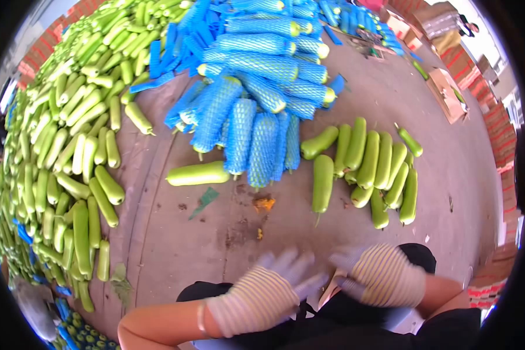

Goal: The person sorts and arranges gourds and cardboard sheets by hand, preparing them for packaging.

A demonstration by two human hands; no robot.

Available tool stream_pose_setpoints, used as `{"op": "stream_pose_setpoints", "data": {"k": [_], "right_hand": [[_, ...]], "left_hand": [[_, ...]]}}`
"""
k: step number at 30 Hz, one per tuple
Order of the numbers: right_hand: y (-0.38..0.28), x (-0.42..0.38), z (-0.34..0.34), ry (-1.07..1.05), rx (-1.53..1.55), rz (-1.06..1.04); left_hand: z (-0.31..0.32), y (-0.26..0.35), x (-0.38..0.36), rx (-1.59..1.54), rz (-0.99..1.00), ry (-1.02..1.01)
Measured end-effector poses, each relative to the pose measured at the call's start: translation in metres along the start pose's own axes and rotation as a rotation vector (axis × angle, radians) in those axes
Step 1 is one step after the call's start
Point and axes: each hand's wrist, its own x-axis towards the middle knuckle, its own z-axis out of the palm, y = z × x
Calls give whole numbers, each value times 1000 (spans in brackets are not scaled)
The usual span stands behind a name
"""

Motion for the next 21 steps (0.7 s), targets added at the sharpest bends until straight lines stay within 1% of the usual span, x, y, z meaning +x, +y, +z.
{"op": "stream_pose_setpoints", "data": {"k": [1,2,3,5,7,9,10,11,13,14,15,17,18,20,21], "right_hand": [[0,7,23,28,70,-40],[10,10,52,18,53,-78],[13,11,57,11,60,-109],[15,11,57,-286,-96,-57],[16,19,47,-334,-70,-93],[20,31,41,-255,103,-215],[19,38,38,-268,111,-213],[22,39,40,-289,124,-220],[30,43,51,-384,90,-330],[24,47,50,-450,60,-190],[17,55,41,-462,66,-200],[-1,72,16,-778,6,-48],[0,72,22,-792,11,-52],[1,71,57,-717,125,-56],[-4,70,68,-731,124,-59]], "left_hand": [[21,0,-5,-112,-38,-98],[35,-1,-11,-229,-86,-196],[35,-4,-16,-229,-118,-193],[35,-9,-24,-32,-310,-561],[28,-5,-25,-115,-372,-545],[19,2,-25,-304,-298,-574],[31,8,-33,-345,-291,-534],[37,12,-39,-369,-300,-538],[35,19,-43,-495,-419,-486],[30,22,-43,-540,-496,-526],[35,28,-49,-552,-507,-527],[57,45,-64,-475,-558,-466],[56,52,-66,-490,-562,-468],[51,64,-70,-517,-665,-513],[51,72,-73,-532,-668,-511]]}}
